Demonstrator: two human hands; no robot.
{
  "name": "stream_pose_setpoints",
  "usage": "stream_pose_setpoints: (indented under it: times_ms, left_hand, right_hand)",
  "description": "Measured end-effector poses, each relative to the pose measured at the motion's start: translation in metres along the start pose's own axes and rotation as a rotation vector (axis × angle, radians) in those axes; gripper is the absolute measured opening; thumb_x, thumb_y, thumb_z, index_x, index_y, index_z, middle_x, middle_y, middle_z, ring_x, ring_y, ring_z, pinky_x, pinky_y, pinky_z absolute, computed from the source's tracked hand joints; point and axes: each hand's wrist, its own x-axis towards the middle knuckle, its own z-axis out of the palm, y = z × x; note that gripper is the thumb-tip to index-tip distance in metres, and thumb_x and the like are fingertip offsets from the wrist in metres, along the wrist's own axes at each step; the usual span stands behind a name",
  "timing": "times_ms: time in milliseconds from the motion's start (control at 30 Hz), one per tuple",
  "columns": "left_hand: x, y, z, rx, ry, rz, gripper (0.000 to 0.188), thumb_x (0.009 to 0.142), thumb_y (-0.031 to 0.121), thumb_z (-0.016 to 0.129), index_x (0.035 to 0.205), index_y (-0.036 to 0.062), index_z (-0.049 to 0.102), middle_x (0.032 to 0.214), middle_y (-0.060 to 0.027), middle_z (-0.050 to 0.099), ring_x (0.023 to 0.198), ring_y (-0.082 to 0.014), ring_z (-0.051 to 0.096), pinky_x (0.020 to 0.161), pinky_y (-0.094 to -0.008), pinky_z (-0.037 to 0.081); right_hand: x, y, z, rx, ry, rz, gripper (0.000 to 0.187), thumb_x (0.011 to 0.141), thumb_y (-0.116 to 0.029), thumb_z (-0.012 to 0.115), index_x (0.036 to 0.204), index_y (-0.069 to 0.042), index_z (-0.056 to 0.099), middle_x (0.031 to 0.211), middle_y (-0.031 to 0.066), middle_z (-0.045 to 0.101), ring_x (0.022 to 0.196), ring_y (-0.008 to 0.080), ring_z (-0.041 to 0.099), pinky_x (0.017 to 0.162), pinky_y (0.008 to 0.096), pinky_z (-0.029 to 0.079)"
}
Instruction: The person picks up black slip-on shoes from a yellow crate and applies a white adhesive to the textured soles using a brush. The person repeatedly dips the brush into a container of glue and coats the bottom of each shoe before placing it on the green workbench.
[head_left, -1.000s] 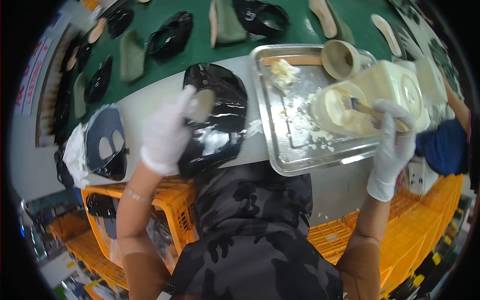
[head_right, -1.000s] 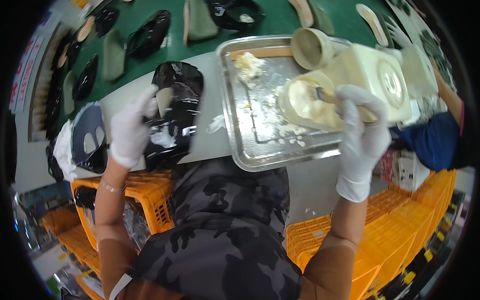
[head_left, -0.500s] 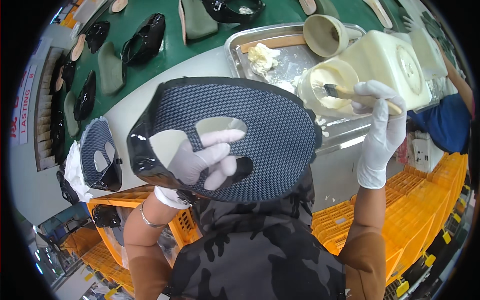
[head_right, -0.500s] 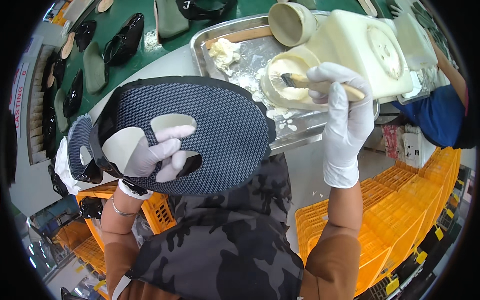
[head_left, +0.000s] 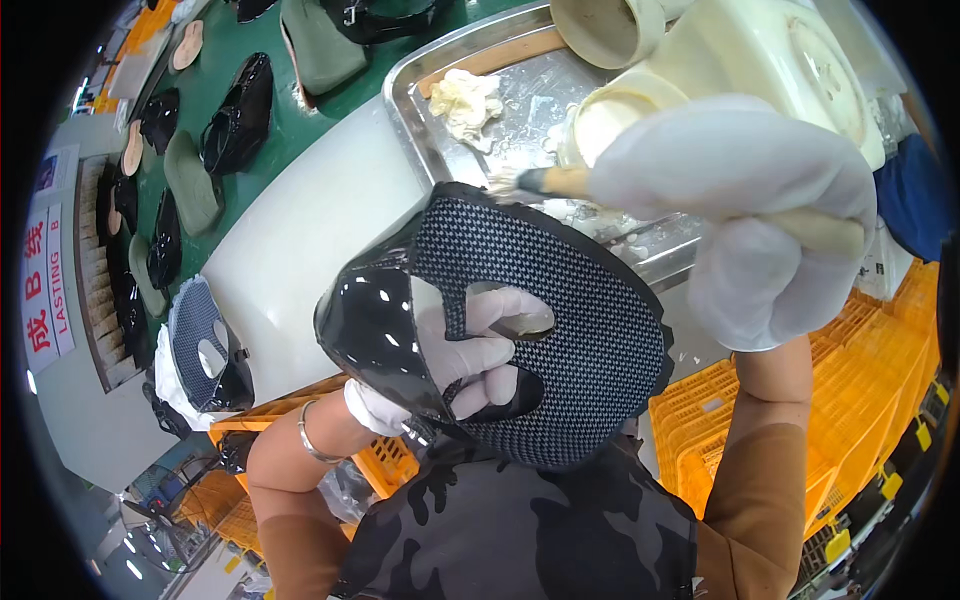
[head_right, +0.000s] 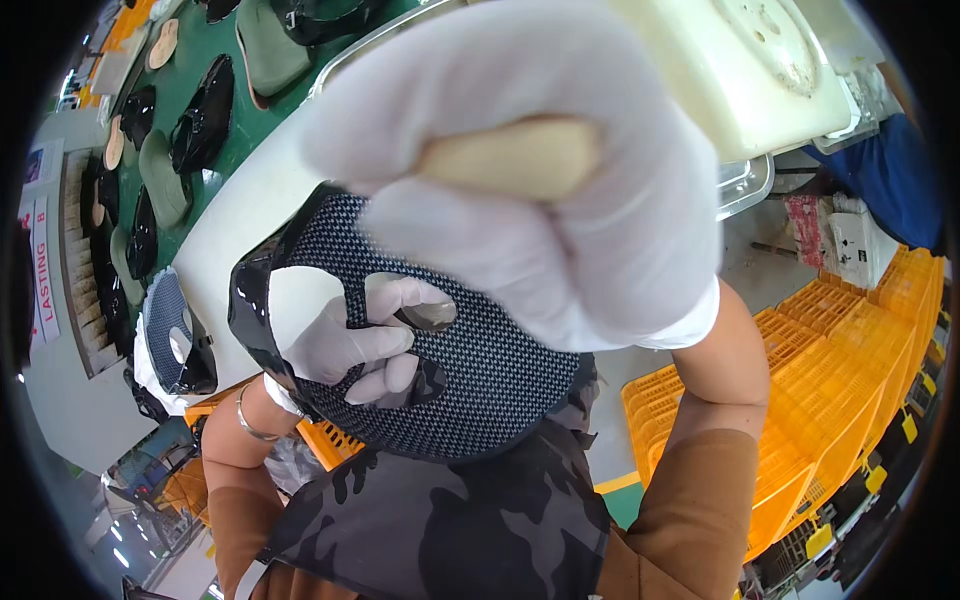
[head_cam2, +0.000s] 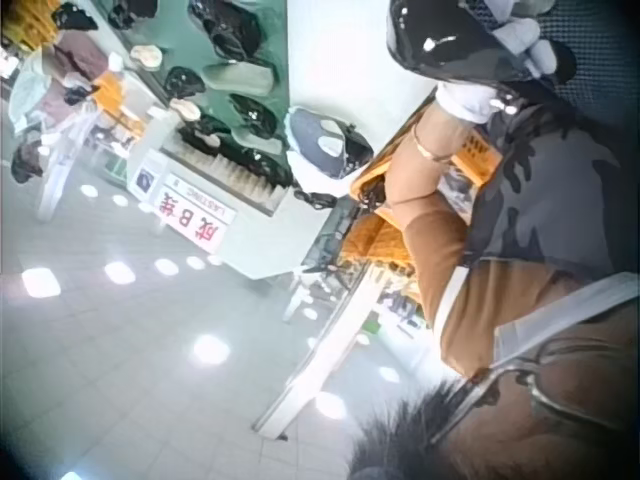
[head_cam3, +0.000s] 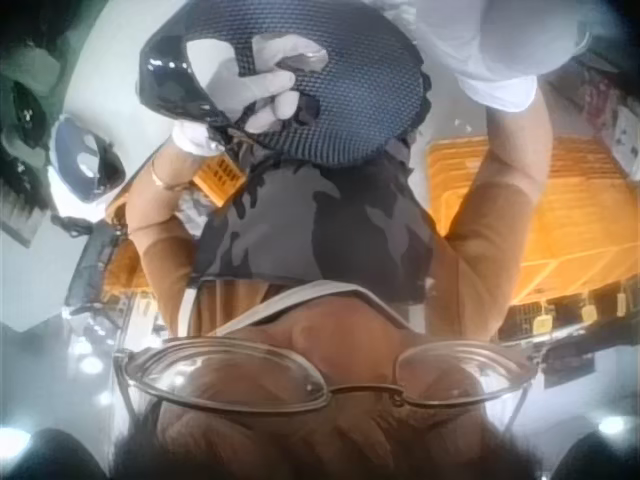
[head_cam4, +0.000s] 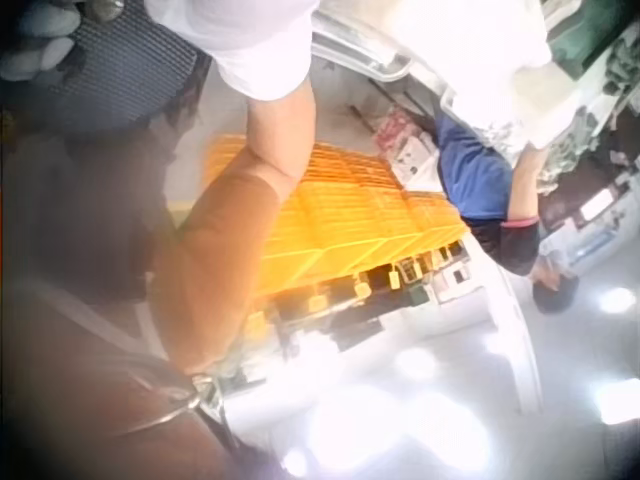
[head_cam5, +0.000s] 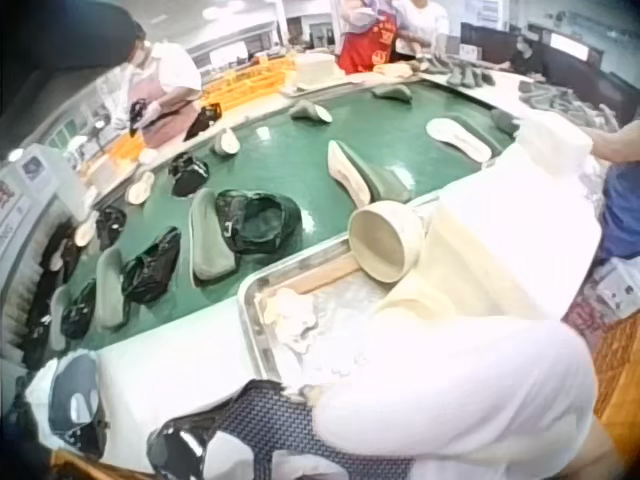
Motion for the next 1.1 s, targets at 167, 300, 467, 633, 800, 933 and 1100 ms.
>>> stream_pose_setpoints:
  times_ms: [167,300,467,633,800,933,1100]
  left_hand:
    - [0.003,0.015,0.004,0.046,-0.023,-0.132,0.035,0.082,-0.002,0.043,0.117,-0.0044,0.049,0.064,-0.0081,0.059,0.047,-0.0103,0.05,0.053,-0.0222,0.046]
    - [0.005,-0.021,-0.009,0.363,0.039,0.364,0.036,0.081,-0.003,0.043,0.117,-0.0036,0.05,0.065,-0.0064,0.057,0.054,-0.0082,0.052,0.062,-0.0207,0.046]
    - [-0.008,0.002,-0.011,0.082,0.053,-0.109,0.031,0.082,0.0,0.046,0.111,0.0003,0.056,0.081,-0.0076,0.062,0.053,-0.0038,0.052,0.042,-0.0165,0.038]
    - [-0.018,-0.012,-0.006,0.387,0.192,0.298,0.031,0.082,0.001,0.046,0.112,-0.0005,0.055,0.081,-0.0055,0.062,0.053,-0.0033,0.052,0.047,-0.017,0.039]
    - [-0.034,-0.013,-0.012,-0.037,0.248,0.053,0.037,0.083,-0.001,0.041,0.12,-0.0046,0.046,0.076,-0.0093,0.06,0.056,-0.0088,0.053,0.053,-0.0189,0.043]
    - [-0.034,-0.04,-0.015,-0.099,0.387,0.201,0.038,0.082,0.004,0.046,0.12,-0.0023,0.049,0.09,-0.0079,0.062,0.069,-0.0082,0.057,0.064,-0.0192,0.046]
    - [-0.046,-0.041,-0.007,-0.517,0.336,0.319,0.042,0.086,0.006,0.043,0.126,-0.0049,0.038,0.073,-0.0105,0.059,0.045,-0.008,0.046,0.044,-0.0179,0.038]
  right_hand:
    - [-0.017,0.016,0.028,0.101,0.141,0.146,0.023,0.086,-0.01,0.046,0.095,0.008,0.058,0.09,0.0156,0.064,0.077,0.0198,0.063,0.072,0.027,0.05]
    - [0.008,-0.015,0.009,-0.127,-0.148,0.245,0.023,0.089,-0.016,0.048,0.093,0.006,0.054,0.088,0.0145,0.063,0.077,0.0183,0.062,0.071,0.0268,0.05]
    - [0.004,-0.025,0.015,-0.007,0.041,0.236,0.028,0.093,-0.024,0.048,0.095,0.004,0.048,0.086,0.015,0.063,0.073,0.0167,0.062,0.064,0.0237,0.05]
    - [0.007,-0.017,0.036,0.068,0.185,0.135,0.03,0.094,-0.026,0.047,0.097,0.004,0.048,0.089,0.0141,0.062,0.072,0.0135,0.06,0.061,0.0211,0.048]
    - [-0.016,-0.021,0.022,-0.094,0.07,0.261,0.029,0.094,-0.025,0.046,0.098,0.004,0.048,0.088,0.013,0.062,0.074,0.0136,0.06,0.064,0.0224,0.049]
    - [-0.018,-0.031,0.03,-0.105,0.181,0.267,0.028,0.095,-0.024,0.045,0.098,0.004,0.048,0.087,0.0136,0.062,0.076,0.0152,0.06,0.066,0.024,0.048]
    - [-0.018,-0.019,0.046,-0.061,0.378,0.153,0.031,0.094,-0.028,0.047,0.099,0.003,0.048,0.088,0.0149,0.061,0.076,0.0174,0.06,0.064,0.0252,0.049]
